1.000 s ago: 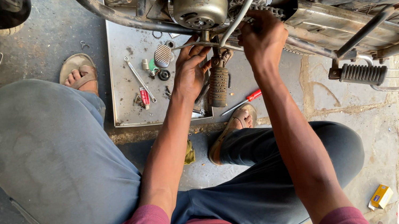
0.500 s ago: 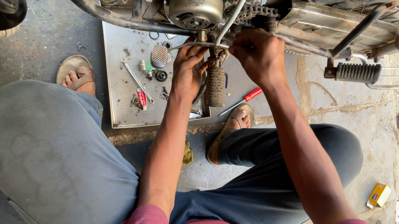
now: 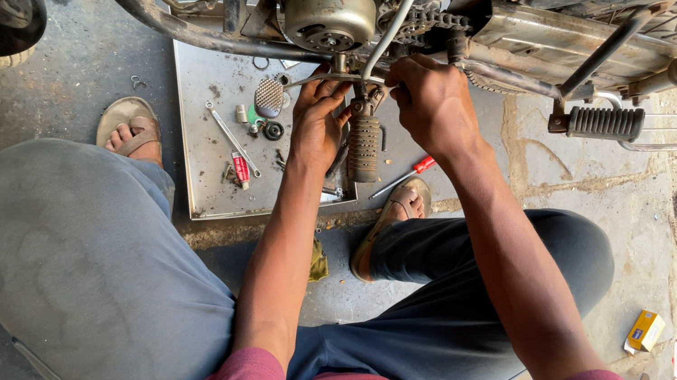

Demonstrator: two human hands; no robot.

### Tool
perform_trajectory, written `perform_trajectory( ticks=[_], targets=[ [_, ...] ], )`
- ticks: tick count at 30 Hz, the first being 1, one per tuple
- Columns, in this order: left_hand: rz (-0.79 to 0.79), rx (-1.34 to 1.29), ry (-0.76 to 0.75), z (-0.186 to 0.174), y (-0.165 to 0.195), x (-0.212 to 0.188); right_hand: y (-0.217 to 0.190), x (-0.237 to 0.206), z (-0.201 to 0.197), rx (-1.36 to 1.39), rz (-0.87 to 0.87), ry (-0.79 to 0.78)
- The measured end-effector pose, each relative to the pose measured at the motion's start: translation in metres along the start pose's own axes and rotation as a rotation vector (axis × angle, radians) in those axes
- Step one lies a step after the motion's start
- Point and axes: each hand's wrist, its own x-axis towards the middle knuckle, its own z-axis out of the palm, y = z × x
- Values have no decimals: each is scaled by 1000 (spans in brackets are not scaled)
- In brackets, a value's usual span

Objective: The person sits on the ground beside a motorcycle raised on its center stand and works on a bolt near the engine and footrest area. They use a spanner to turn the fastener by hand, repositioning their grip repeatedly, and briefly reach toward the rear of the bike before returning to the fastener.

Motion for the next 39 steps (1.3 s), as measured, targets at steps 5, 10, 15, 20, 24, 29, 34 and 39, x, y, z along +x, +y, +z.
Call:
perform_trajectory(
  ticks=[5, 10, 15, 20, 24, 29, 34, 39],
  targets=[
    [-8, -5, 9, 2, 2, 0, -5, 1, -2, -67, 5, -9],
    [-2, -19, -12, 4, 3, -1, -7, 3, 4, -25, -36, 26],
    [-2, -12, 0, 4, 4, -2, -8, 4, 9, 24, -49, 56],
    [-3, 7, -2, 3, 3, -1, -9, 3, 11, 60, -18, 53],
    [-13, -3, -6, 2, 2, -1, -9, 2, 19, 23, -64, 68],
    [-22, -4, -6, 0, 1, 0, 4, 12, 36, 83, 58, 205],
    [-24, -37, 12, -3, -2, -1, 23, 39, 52, 103, 123, 385],
    [3, -20, -5, -2, -2, -3, 35, 41, 48, 135, 134, 352]
  ],
)
